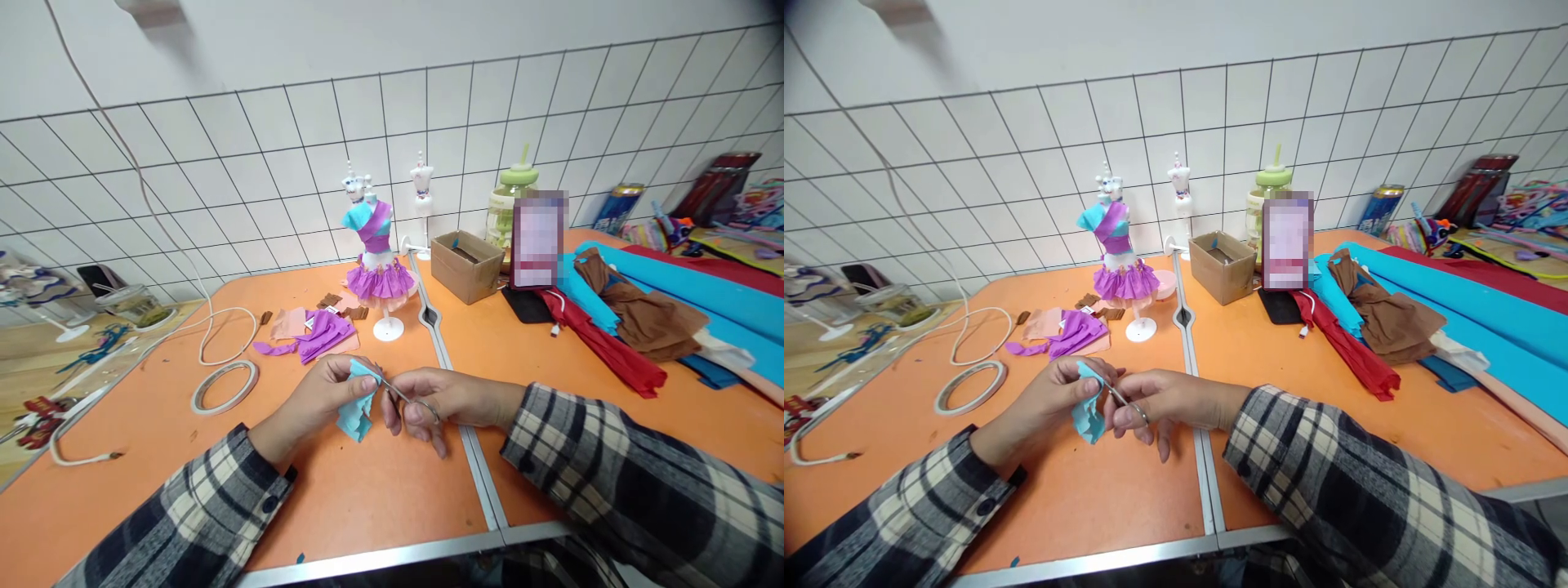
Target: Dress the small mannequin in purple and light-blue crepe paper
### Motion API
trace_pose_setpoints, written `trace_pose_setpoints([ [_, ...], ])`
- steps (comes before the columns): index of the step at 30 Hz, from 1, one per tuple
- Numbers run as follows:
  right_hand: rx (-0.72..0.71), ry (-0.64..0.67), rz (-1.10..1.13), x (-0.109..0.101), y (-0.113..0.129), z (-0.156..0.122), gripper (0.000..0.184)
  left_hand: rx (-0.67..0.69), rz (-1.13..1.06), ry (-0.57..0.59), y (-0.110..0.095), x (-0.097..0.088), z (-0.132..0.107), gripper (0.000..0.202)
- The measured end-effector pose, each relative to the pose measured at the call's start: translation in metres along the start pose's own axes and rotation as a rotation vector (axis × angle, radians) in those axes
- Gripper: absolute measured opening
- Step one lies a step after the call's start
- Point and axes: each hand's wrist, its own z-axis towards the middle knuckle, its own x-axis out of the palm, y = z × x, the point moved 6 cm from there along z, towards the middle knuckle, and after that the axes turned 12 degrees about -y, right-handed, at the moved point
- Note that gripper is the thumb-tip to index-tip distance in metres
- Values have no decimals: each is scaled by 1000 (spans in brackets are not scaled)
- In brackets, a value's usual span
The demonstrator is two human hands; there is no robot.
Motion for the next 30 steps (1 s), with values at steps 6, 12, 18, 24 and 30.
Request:
trace_pose_setpoints([
  [6, -18, 2, -16, -1, 0, 0, 35, -24, -157, -81, -4, -2, -3, 45],
  [12, -7, 3, -21, -1, -2, 1, 36, 37, -91, -56, -2, -3, 3, 29],
  [18, -16, 14, -36, -3, -4, 2, 36, 17, -47, -23, 1, -8, 5, 32],
  [24, -7, -14, -79, 0, -1, 1, 40, 8, -136, -33, -3, 0, 3, 35],
  [30, -19, -5, -10, -1, -2, 2, 39, 24, -68, -4, -3, -2, 5, 22],
])
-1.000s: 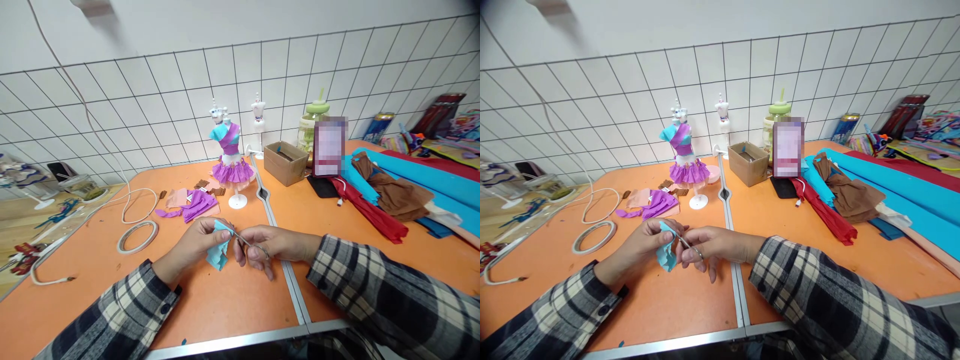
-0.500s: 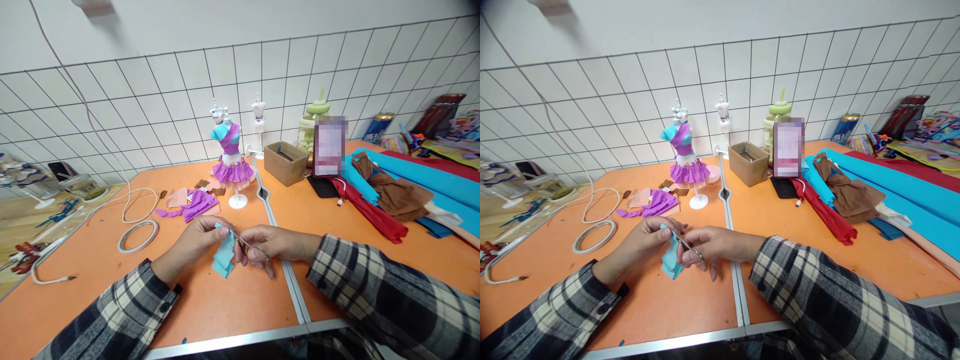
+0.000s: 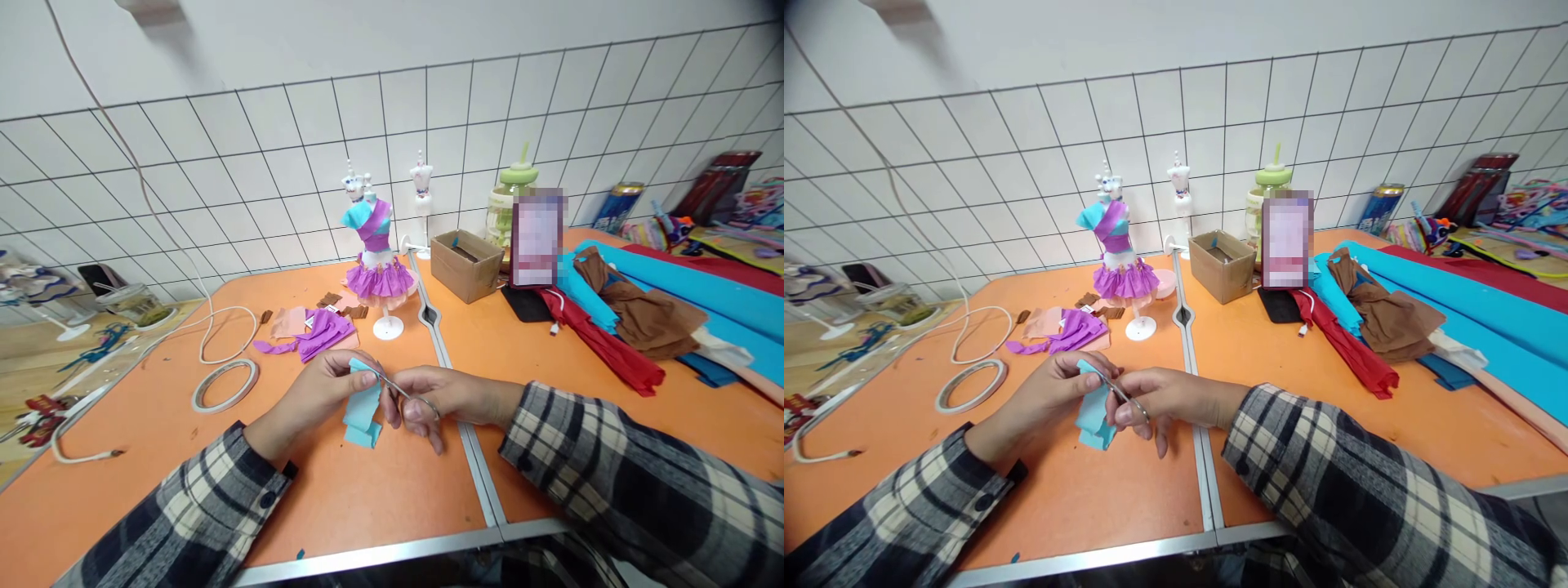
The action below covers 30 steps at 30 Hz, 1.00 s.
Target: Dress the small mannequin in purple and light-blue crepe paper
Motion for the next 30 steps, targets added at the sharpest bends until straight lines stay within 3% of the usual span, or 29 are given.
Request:
trace_pose_setpoints([
  [12, 41, 20, -12, -1, -3, -1, 41, -51, 62, 61, 2, 5, -4, 34],
  [17, -13, 26, 14, -1, 1, 1, 37, -2, 103, 29, -2, -1, -1, 34],
  [24, 34, 64, 60, 0, -2, -1, 43, 17, 126, 56, 0, 2, -2, 33],
  [30, 4, 12, -1, -5, -2, 0, 40, 78, 135, 40, -9, 3, -3, 38],
])
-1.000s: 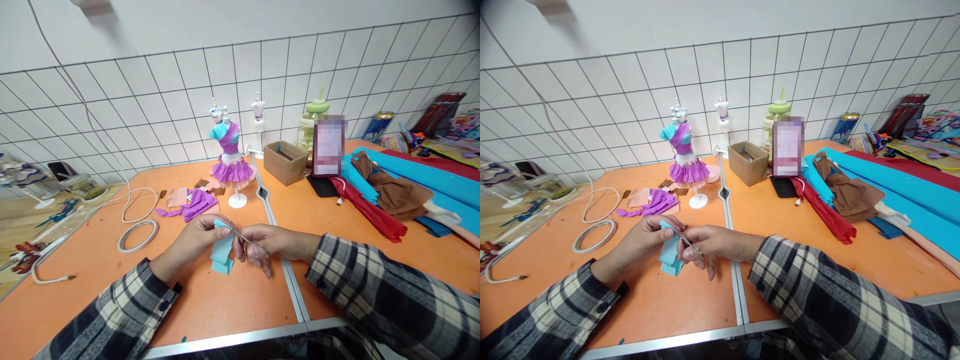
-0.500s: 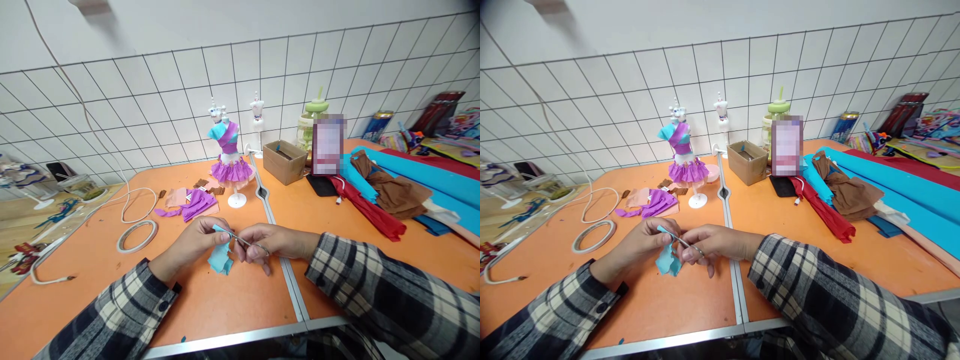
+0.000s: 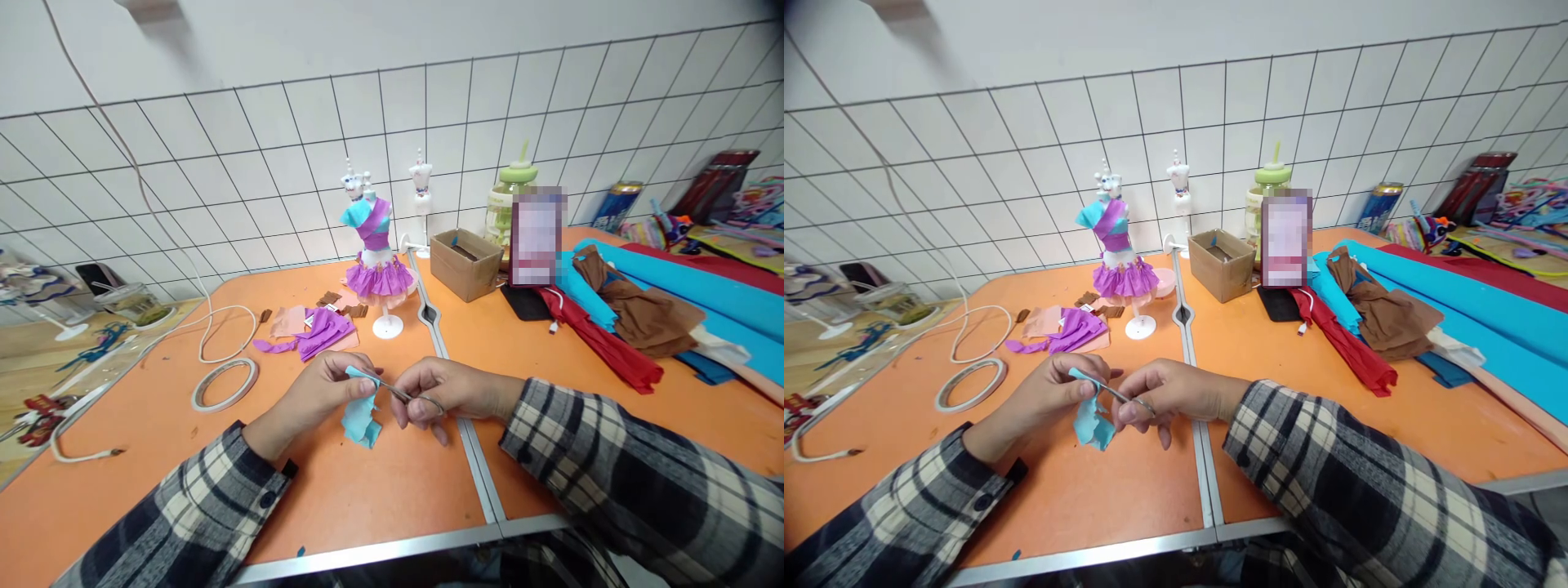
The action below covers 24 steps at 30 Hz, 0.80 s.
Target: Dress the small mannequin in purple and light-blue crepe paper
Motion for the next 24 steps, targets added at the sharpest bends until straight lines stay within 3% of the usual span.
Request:
trace_pose_setpoints([
  [7, 46, 51, 16, 4, -3, -1, 43, -46, 41, 47, 4, 0, 1, 35],
  [17, -40, -189, -71, -9, 2, 6, 42, -60, -91, -154, 4, -10, 0, 40],
  [21, -27, -154, -75, -7, 0, 6, 43, -125, -155, -203, 6, -7, -1, 33],
  [24, -4, -94, -23, -2, 0, 5, 44, -145, -165, -171, 9, -4, -1, 32],
])
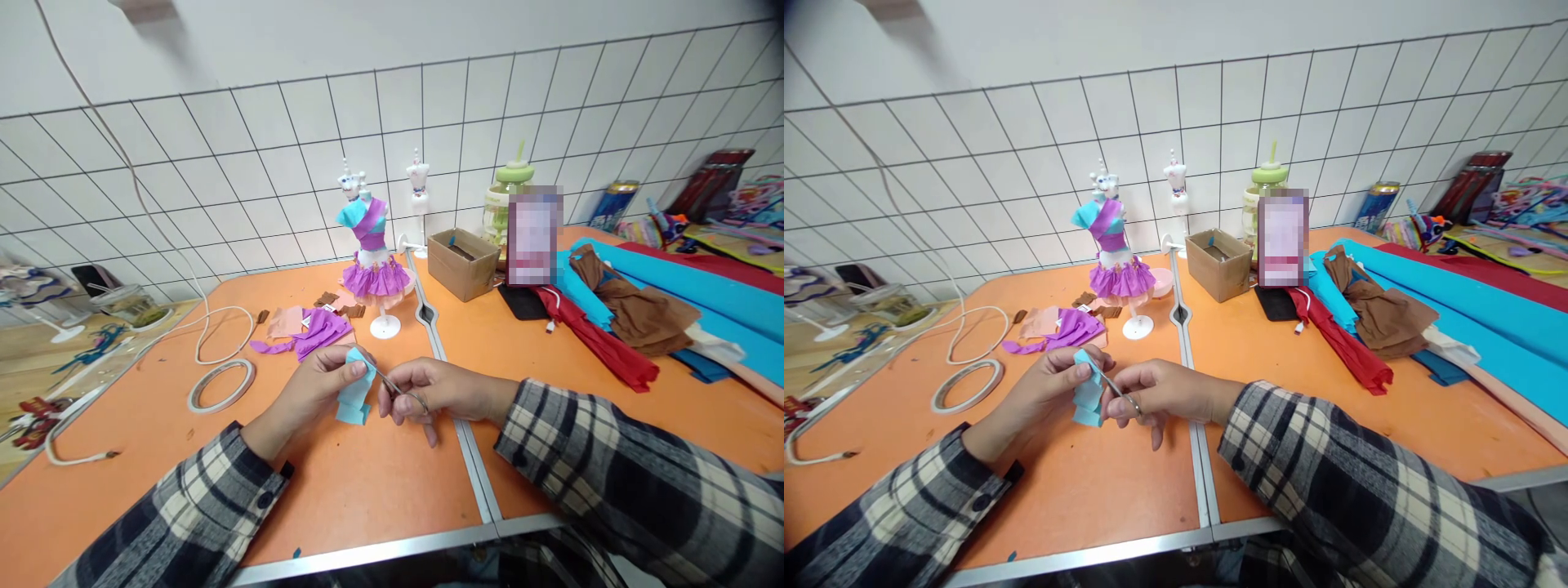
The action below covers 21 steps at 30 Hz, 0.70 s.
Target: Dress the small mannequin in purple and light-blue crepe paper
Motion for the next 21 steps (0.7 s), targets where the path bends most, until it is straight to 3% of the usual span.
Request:
trace_pose_setpoints([
  [7, -2, 46, 44, 3, 1, -1, 45, -45, -26, 162, 4, 13, -4, 33],
  [12, -22, 32, 19, 2, 1, -1, 42, -27, 4, 19, 4, 3, -2, 33],
  [17, 1, 43, 60, 6, 2, -3, 45, 23, 58, 85, 2, 5, -1, 35],
  [21, -27, 8, 5, 3, 3, -3, 42, 29, 64, 16, 1, 1, 0, 36],
])
